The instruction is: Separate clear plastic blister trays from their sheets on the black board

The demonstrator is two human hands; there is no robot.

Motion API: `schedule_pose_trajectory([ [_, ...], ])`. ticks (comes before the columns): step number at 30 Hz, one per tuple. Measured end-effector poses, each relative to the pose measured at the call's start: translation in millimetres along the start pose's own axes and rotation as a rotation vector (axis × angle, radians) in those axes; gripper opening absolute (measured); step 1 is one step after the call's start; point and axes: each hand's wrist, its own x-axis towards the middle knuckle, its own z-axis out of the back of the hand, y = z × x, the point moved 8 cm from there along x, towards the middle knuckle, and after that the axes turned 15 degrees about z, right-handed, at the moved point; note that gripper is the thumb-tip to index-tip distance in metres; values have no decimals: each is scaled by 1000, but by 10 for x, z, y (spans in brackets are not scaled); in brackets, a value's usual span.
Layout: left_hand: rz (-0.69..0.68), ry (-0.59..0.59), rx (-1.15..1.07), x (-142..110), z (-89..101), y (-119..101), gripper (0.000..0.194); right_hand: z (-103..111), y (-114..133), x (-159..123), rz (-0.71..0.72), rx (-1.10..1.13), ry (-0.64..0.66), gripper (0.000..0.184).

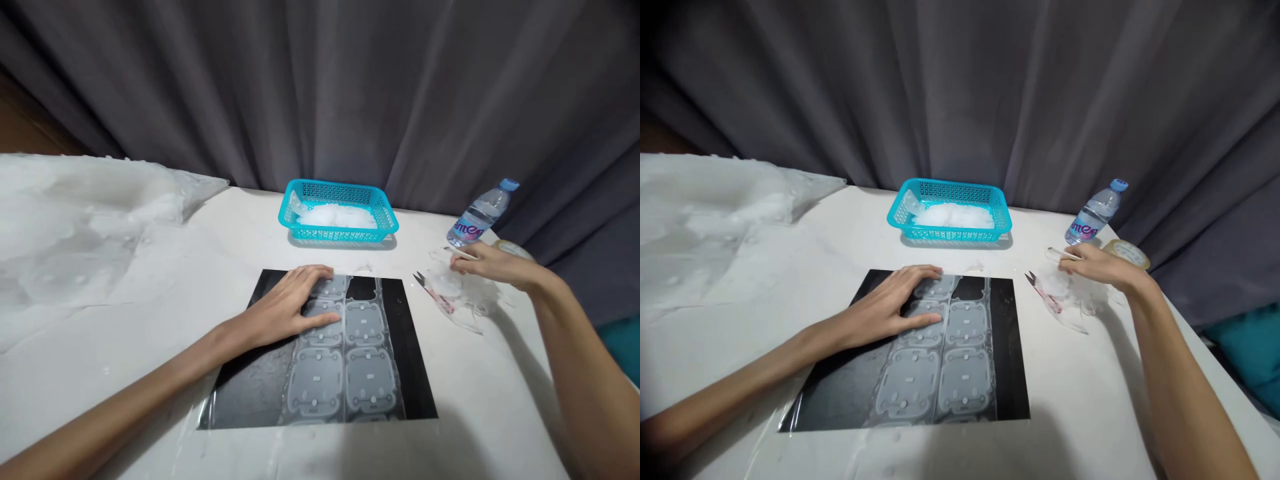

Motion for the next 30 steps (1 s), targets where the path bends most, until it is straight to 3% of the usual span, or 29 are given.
schedule_pose_trajectory([
  [3, -13, -6, 60, 9, -67, 78, 69, 61, -404, -51, -82, -99, -26, 46],
  [5, -6, -10, 91, -1, -82, 75, 72, 158, -409, -60, -147, -228, -144, 47],
  [8, 30, -2, 113, -26, -74, 80, 74, 288, 23, -39, -157, -420, -429, 42],
  [12, 55, -13, 168, -106, -35, 118, 68, 63, 930, 114, 142, -408, -677, 32],
  [16, 72, -56, 231, -226, -23, 146, 64, -470, 1494, 334, 430, -107, -609, 51],
  [19, 100, -78, 239, -278, -48, 173, 64, -901, 1643, 499, 450, 278, -392, 60],
  [22, 113, -88, 216, -284, -71, 198, 67, -1223, 1746, 564, 420, 524, -191, 52],
  [27, 105, -99, 149, -295, -62, 209, 63, -1246, 1899, 524, 594, 425, -184, 18],
  [30, 106, -128, 99, -317, -34, 216, 61, -1253, 1908, 504, 656, 406, -119, 15],
])
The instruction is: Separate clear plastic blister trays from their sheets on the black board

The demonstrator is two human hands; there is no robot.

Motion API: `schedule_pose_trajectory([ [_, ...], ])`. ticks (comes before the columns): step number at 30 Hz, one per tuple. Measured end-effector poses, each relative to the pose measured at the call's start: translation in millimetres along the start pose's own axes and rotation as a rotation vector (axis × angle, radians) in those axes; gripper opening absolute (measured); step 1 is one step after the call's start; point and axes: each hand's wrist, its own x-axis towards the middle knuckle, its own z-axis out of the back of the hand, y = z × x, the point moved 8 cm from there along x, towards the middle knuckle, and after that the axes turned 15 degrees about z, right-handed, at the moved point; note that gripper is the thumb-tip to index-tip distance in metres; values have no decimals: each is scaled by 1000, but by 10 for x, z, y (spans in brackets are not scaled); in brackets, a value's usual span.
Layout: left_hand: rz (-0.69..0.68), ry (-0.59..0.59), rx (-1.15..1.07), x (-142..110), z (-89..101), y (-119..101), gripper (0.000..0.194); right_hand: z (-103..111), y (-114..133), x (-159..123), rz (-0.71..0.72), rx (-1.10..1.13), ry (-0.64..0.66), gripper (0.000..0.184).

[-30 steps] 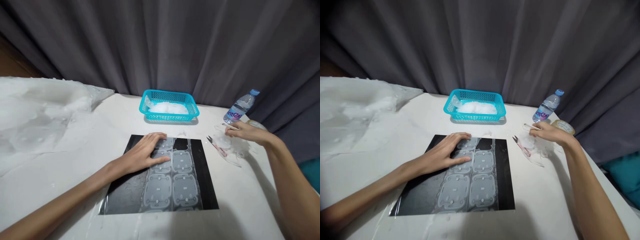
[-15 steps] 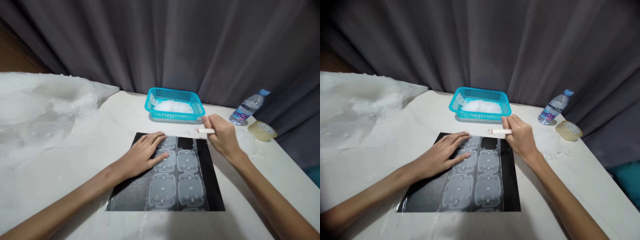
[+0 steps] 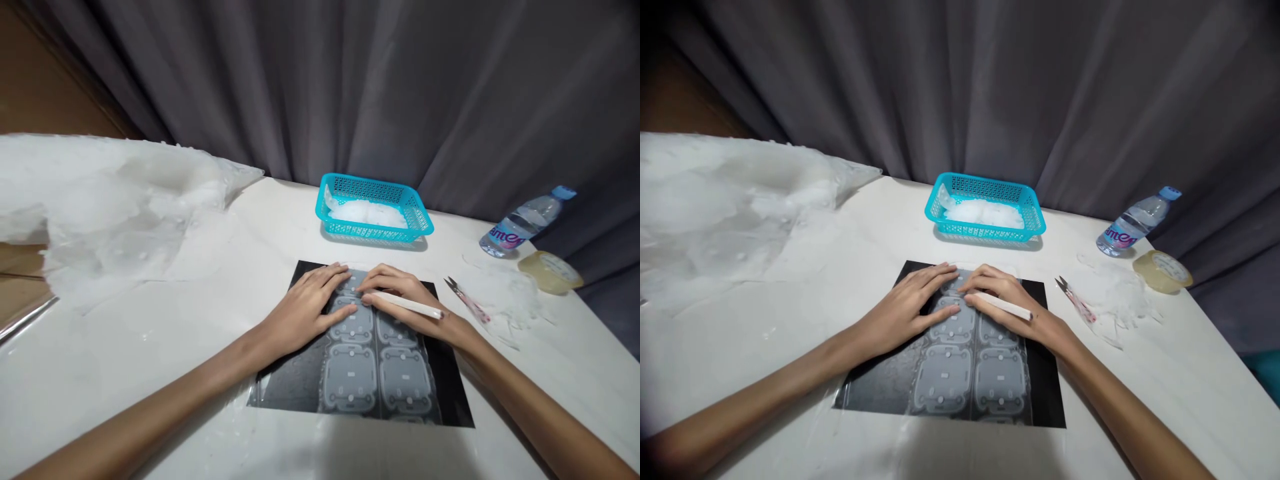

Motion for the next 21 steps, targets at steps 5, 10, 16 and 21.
schedule_pose_trajectory([
  [5, -23, -44, -20, -16, 25, 3, 59, 53, -57, -59, -109, -16, -22, 18],
  [10, 10, -118, -8, -25, 82, 31, 54, 50, -6, -62, -146, 13, -37, 10],
  [16, 28, -124, -1, -30, 80, 50, 56, -38, 86, -31, 15, -72, 31, 9],
  [21, 25, -136, 12, -31, 74, 59, 57, -95, 47, -65, 42, -64, 18, 13],
])
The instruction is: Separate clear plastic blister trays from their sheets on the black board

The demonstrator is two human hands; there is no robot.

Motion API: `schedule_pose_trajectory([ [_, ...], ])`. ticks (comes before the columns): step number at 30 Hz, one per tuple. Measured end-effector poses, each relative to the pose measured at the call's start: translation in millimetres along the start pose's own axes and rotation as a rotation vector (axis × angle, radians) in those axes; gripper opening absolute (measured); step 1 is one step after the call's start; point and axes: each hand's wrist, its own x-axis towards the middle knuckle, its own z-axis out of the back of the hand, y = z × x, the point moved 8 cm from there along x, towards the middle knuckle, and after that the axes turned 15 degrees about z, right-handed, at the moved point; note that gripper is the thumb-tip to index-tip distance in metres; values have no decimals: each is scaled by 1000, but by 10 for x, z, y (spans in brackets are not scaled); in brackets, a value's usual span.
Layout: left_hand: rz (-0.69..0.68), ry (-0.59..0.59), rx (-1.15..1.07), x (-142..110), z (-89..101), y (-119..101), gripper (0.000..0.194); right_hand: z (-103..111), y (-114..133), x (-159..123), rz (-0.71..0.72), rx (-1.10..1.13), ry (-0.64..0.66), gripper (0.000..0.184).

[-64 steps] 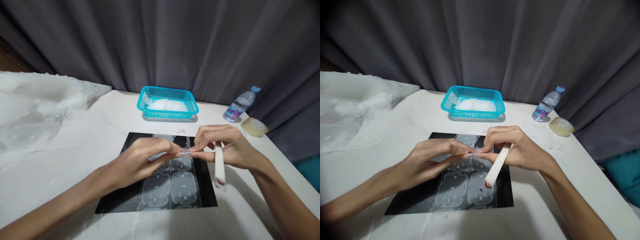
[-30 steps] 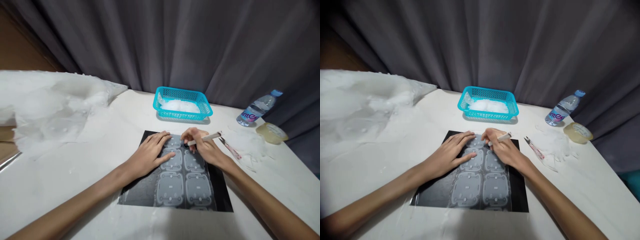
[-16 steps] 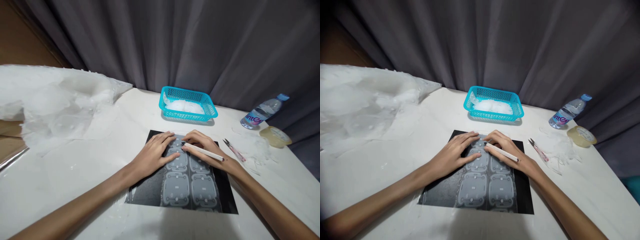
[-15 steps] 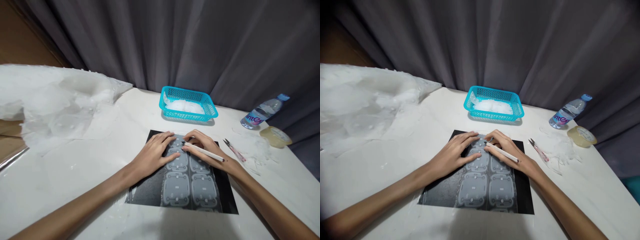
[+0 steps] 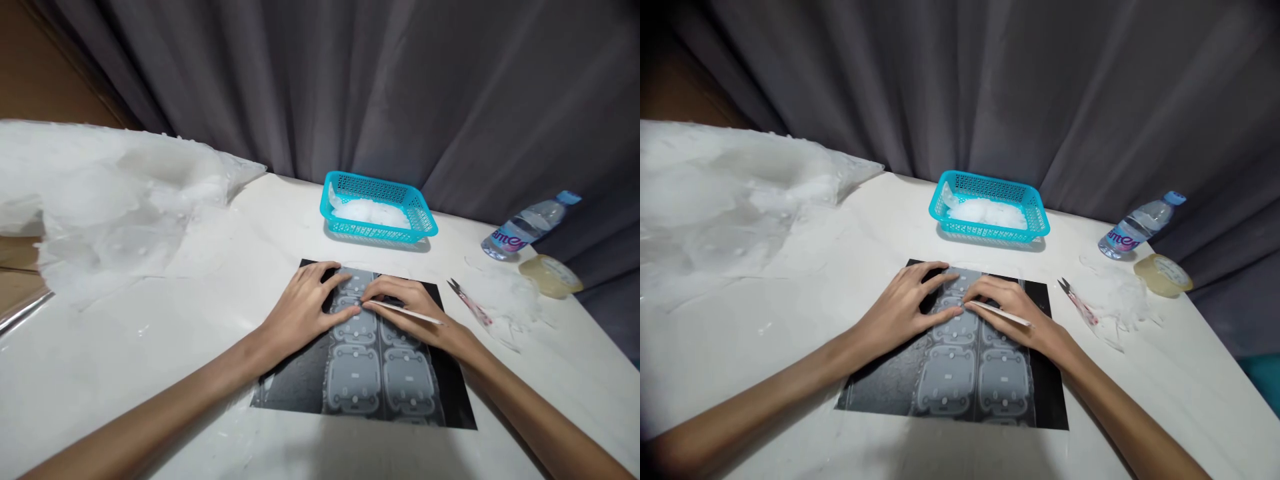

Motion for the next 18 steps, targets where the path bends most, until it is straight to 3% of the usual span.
schedule_pose_trajectory([
  [18, -20, -11, -15, 9, -12, -2, 57, -92, 50, -6, 77, -123, 49, 13],
])
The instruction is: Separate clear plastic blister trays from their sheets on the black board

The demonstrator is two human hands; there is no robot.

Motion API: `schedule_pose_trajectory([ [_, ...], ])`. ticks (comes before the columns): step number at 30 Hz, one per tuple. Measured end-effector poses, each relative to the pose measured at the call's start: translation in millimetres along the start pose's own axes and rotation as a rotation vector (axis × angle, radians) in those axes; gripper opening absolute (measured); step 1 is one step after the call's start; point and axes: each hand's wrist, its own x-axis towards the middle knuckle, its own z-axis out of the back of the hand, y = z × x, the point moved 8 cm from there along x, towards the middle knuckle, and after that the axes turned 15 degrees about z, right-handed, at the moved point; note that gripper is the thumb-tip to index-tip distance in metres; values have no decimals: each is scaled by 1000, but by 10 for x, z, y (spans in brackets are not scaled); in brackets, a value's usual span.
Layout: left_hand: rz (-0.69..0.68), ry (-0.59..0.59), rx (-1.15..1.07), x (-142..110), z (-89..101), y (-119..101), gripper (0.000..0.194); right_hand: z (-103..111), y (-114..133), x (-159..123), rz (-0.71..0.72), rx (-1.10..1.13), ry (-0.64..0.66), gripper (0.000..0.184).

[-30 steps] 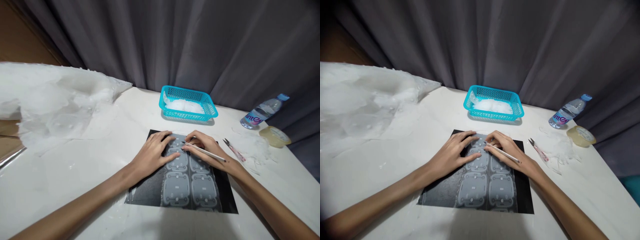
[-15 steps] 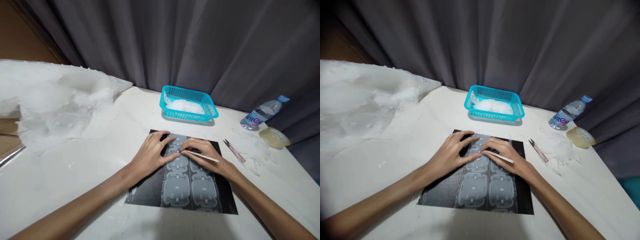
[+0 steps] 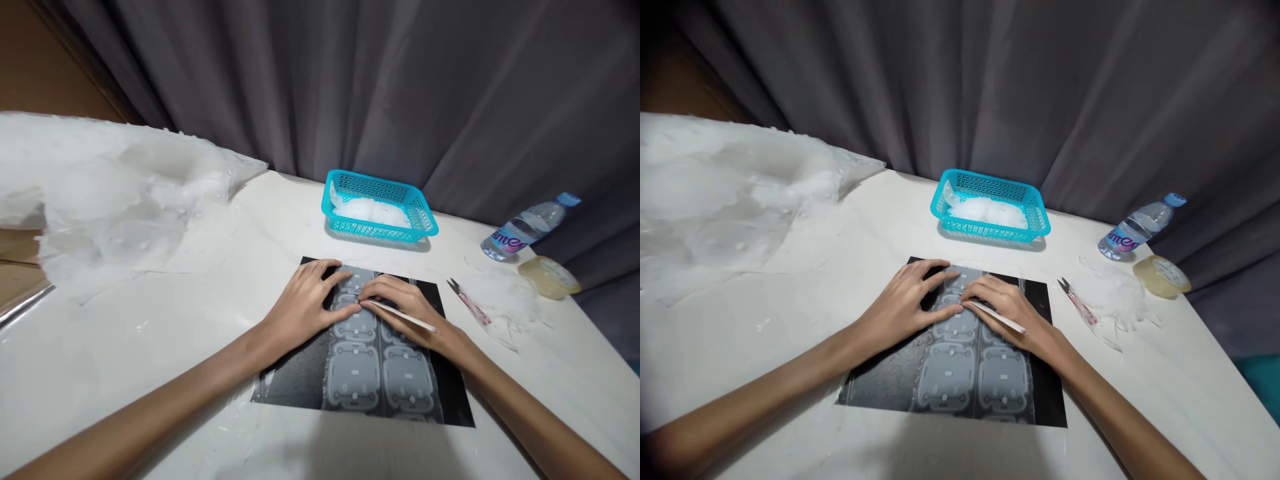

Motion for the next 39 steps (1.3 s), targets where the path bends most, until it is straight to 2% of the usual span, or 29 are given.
schedule_pose_trajectory([
  [9, 11, 23, 45, -8, -14, -20, 55, -2, 72, -36, 115, -222, 26, 12],
  [13, 6, 37, 53, -9, -33, -30, 57, -11, 61, -78, 137, -302, 53, 18],
  [19, 10, 63, 23, -6, -60, -22, 57, -149, 57, -25, 139, -468, 127, 32],
  [22, 41, 88, 11, 5, -99, 4, 66, -204, 38, 20, 153, -441, 138, 30],
  [24, 72, 110, 8, 13, -145, 39, 78, 12, -97, 44, 67, -402, -18, 25],
  [25, 86, 122, 9, 16, -171, 59, 83, 199, -201, 39, 1, -386, -129, 23],
  [26, 95, 130, 9, 16, -193, 77, 86, 472, -324, -5, -102, -402, -309, 22],
  [27, 101, 134, 7, 16, -210, 93, 89, 706, -414, -39, -162, -443, -413, 24],
  [29, 111, 130, -10, 14, -218, 122, 93, 1146, -518, -121, -256, -516, -603, 23],
  [30, 118, 127, -27, 13, -210, 134, 96, 1278, -535, -119, -266, -503, -623, 22],
  [32, 122, 108, -82, 12, -162, 134, 99, 1337, -474, -24, -227, -444, -520, 19],
  [33, 110, 85, -122, 13, -117, 113, 101, 1271, -410, 45, -199, -389, -427, 19],
  [37, -27, -45, -335, 9, 154, -79, 105, 732, -67, 267, -155, -51, -47, 21],
  [39, -45, -28, -453, 25, 231, -142, 86, 529, 89, 321, -155, 126, 64, 24],
])
